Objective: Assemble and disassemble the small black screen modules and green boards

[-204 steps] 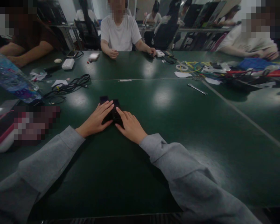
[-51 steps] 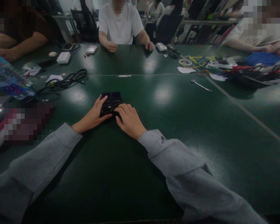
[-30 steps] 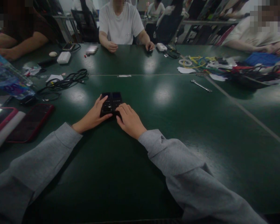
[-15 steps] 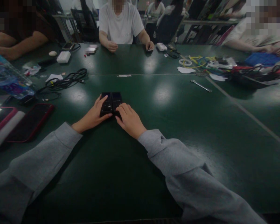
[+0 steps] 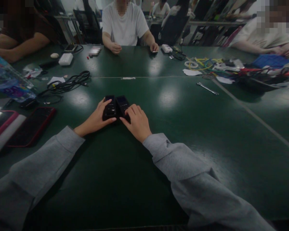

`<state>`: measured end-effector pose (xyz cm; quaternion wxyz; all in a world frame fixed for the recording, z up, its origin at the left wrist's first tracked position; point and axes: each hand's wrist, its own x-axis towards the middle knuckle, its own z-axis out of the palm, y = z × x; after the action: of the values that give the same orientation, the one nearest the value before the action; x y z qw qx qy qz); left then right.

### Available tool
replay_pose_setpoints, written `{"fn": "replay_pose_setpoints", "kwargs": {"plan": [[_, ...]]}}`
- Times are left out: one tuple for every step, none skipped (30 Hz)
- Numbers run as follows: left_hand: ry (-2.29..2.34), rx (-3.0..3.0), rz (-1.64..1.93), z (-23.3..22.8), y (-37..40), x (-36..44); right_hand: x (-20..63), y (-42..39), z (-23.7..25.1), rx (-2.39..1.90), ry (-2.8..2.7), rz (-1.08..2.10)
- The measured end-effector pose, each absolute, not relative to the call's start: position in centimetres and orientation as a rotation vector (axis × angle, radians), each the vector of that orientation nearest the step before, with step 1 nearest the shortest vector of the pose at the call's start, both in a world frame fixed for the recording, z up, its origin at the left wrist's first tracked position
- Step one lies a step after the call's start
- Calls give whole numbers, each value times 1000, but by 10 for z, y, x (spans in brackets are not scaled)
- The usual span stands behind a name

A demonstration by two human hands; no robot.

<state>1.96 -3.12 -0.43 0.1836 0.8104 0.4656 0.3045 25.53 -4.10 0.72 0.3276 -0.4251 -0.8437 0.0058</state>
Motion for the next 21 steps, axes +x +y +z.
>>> {"fn": "replay_pose_setpoints", "kwargs": {"plan": [[1305, 2291, 877, -4, -31, 19, 256, -41, 7, -1112, -2208, 2], [1299, 2296, 893, -3, -31, 19, 256, -41, 7, -1109, -2207, -5], [1292, 2300, 908, -3, -31, 19, 256, -41, 7, -1105, -2201, -9], [1285, 2304, 922, -3, -31, 19, 255, -41, 6, -1100, -2192, -8], [1278, 2307, 936, -3, -31, 19, 255, -41, 6, -1093, -2179, -7], [1269, 2313, 949, -3, -31, 19, 255, -40, 5, -1086, -2164, -9], [1258, 2323, 958, -3, -31, 20, 255, -40, 4, -1081, -2146, -16], [1248, 2336, 964, -3, -30, 20, 255, -40, 2, -1077, -2127, -23], [1239, 2351, 966, -3, -30, 20, 255, -39, 1, -1075, -2111, -26], [1235, 2366, 964, -3, -30, 20, 255, -38, -1, -1075, -2099, -22], [1239, 2381, 959, -3, -30, 20, 255, -37, -3, -1079, -2096, -8], [1252, 2391, 954, -3, -30, 21, 256, -36, -4, -1082, -2101, 17], [1274, 2398, 949, -2, -30, 21, 256, -35, -5, -1084, -2113, 52], [1298, 2402, 943, -2, -31, 22, 257, -34, -7, -1086, -2127, 91], [1323, 2405, 937, -1, -32, 22, 257, -33, -7, -1086, -2138, 129], [1344, 2408, 931, 0, -33, 23, 257, -33, -8, -1085, -2143, 161], [1360, 2411, 924, 1, -35, 24, 257, -32, -8, -1084, -2144, 184], [1371, 2411, 916, 2, -36, 24, 256, -32, -8, -1084, -2142, 197], [1378, 2406, 909, 3, -37, 24, 256, -32, -8, -1084, -2139, 201], [1378, 2395, 908, 4, -38, 24, 256, -32, -7, -1085, -2135, 201], [1373, 2374, 915, 5, -38, 23, 257, -32, -6, -1085, -2133, 201]]}}
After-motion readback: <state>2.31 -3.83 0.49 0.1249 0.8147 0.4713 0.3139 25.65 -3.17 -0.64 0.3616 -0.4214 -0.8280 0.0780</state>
